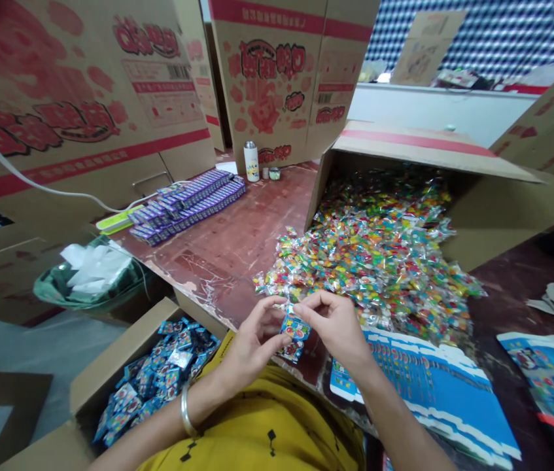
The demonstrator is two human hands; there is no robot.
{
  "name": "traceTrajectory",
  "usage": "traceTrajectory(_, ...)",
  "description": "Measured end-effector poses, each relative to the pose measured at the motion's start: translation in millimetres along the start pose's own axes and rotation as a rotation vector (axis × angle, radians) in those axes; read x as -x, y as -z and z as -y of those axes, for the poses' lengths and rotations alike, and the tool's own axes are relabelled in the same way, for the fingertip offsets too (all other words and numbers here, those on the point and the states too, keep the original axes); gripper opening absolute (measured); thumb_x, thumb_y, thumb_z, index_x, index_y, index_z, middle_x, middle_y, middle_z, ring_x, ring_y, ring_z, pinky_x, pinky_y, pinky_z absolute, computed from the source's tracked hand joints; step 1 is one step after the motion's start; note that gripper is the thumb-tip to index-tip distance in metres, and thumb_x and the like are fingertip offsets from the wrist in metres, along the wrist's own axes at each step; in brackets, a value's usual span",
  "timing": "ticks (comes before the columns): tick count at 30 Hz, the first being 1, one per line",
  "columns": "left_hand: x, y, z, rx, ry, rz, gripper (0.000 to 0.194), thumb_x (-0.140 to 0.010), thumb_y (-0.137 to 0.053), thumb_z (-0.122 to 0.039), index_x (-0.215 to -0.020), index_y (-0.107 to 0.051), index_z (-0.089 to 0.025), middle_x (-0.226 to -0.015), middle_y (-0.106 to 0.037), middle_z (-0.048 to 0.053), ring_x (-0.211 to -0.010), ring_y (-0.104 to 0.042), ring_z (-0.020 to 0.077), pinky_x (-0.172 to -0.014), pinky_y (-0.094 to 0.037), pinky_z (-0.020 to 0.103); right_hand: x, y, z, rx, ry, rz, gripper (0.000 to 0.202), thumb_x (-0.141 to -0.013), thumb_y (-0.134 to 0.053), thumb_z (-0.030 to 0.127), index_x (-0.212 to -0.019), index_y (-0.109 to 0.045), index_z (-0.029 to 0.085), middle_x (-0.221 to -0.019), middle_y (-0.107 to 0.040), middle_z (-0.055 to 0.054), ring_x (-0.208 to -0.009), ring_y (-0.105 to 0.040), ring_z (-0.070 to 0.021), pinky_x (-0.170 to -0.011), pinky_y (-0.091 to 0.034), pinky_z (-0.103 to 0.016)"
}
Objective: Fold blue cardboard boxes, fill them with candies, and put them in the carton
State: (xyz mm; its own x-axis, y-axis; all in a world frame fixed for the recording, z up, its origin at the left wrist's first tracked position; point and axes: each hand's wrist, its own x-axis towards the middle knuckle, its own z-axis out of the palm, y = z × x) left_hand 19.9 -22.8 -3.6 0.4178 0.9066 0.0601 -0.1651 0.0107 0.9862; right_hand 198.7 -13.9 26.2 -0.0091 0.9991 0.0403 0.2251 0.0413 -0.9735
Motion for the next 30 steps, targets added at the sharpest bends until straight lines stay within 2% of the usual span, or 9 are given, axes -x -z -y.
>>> traceTrajectory(6, 1, 1.1, 6, 0.012, 0.038, 0.009, 0.043, -0.084, -0.063, -0.023, -0.125, -0.053, -0.024, -0.106, -0.06, 0.006, -0.091, -0.059, 0.0181, -0.074, -0.05, 0.027, 9, -10, 0, 0.112, 0.169, -0.074, 0.024, -0.087, -0.063, 0.035, -0.068, -0.065, 0.02, -0.079, -0.066, -0.004, -0.077, -0.061, -0.019, -0.072, -0.047, -0.031)
traceTrajectory(11, -2, 13.2, 1, -0.002, 0.057, 0.043, 0.036, -0.084, -0.062, -0.025, -0.119, -0.054, -0.021, -0.102, -0.062, 0.006, -0.089, -0.058, 0.0166, -0.077, -0.049, 0.026, 21, -3, -3, 0.187, 0.224, 0.011, 0.024, -0.094, -0.051, 0.036, -0.098, -0.072, 0.024, -0.111, -0.067, -0.006, -0.104, -0.061, -0.0228, -0.09, -0.047, -0.035)
traceTrajectory(14, 0, 49.2, -23, -0.216, 0.132, 0.232, 0.038, -0.086, -0.057, -0.023, -0.124, -0.052, -0.022, -0.099, -0.064, 0.004, -0.083, -0.06, 0.0156, -0.076, -0.049, 0.027, 19, 34, -13, 0.298, 0.119, -0.012, 0.028, -0.093, -0.052, 0.042, -0.107, -0.069, 0.025, -0.113, -0.066, -0.006, -0.101, -0.063, -0.0236, -0.081, -0.051, -0.033)
traceTrajectory(16, 4, 85.4, -43, -0.519, 0.172, 0.348, 0.032, -0.088, -0.051, -0.022, -0.119, -0.058, -0.023, -0.101, -0.066, 0.004, -0.086, -0.061, 0.0168, -0.08, -0.048, 0.028, 19, 65, -25, 0.512, 0.028, -0.045, 0.027, -0.091, -0.054, 0.045, -0.097, -0.07, 0.024, -0.1, -0.07, -0.006, -0.089, -0.065, -0.0237, -0.073, -0.051, -0.033)
traceTrajectory(19, 12, 134.6, -63, -0.955, 0.26, 0.425, 0.035, -0.081, -0.053, -0.015, -0.111, -0.065, -0.028, -0.109, -0.068, 0.001, -0.1, -0.062, 0.0211, -0.09, -0.044, 0.031, 25, 95, -48, 0.908, -0.056, 0.081, 0.026, -0.083, -0.062, 0.046, -0.097, -0.071, 0.025, -0.105, -0.069, -0.007, -0.092, -0.065, -0.0279, -0.076, -0.05, -0.037)
traceTrajectory(21, 15, 148.3, -67, -1.098, 0.258, 0.422, 0.046, -0.078, -0.057, -0.016, -0.121, -0.061, -0.031, -0.119, -0.066, 0.0, -0.108, -0.061, 0.0232, -0.095, -0.042, 0.032, 30, 98, -62, 1.085, -0.057, 0.13, 0.039, -0.077, -0.069, 0.046, -0.11, -0.068, 0.025, -0.118, -0.063, -0.011, -0.106, -0.061, -0.0331, -0.084, -0.049, -0.04)
traceTrajectory(23, 15, 141.6, -62, -1.121, 0.229, 0.395, 0.047, -0.079, -0.059, -0.022, -0.126, -0.057, -0.029, -0.124, -0.064, 0.003, -0.111, -0.059, 0.024, -0.097, -0.041, 0.033, 32, 92, -72, 1.181, -0.032, 0.133, 0.05, -0.072, -0.073, 0.045, -0.116, -0.066, 0.023, -0.123, -0.059, -0.014, -0.117, -0.054, -0.0364, -0.09, -0.047, -0.043)
traceTrajectory(25, 12, 119.3, -54, -1.057, 0.198, 0.393, 0.039, -0.083, -0.058, -0.028, -0.122, -0.059, -0.024, -0.118, -0.066, 0.005, -0.106, -0.061, 0.0229, -0.093, -0.044, 0.031, 31, 83, -76, 1.215, -0.009, 0.114, 0.05, -0.069, -0.076, 0.044, -0.112, -0.066, 0.02, -0.122, -0.058, -0.016, -0.118, -0.052, -0.0369, -0.091, -0.046, -0.043)
traceTrajectory(30, 0, 48.3, -26, -0.869, 0.069, 0.45, 0.021, -0.086, -0.058, -0.03, -0.104, -0.064, -0.022, -0.096, -0.069, 0.004, -0.086, -0.064, 0.0183, -0.079, -0.047, 0.027, 28, 79, -71, 1.057, 0.073, -0.004, 0.019, -0.077, -0.07, 0.032, -0.092, -0.063, 0.023, -0.103, -0.064, -0.007, -0.099, -0.06, -0.0275, -0.081, -0.047, -0.036)
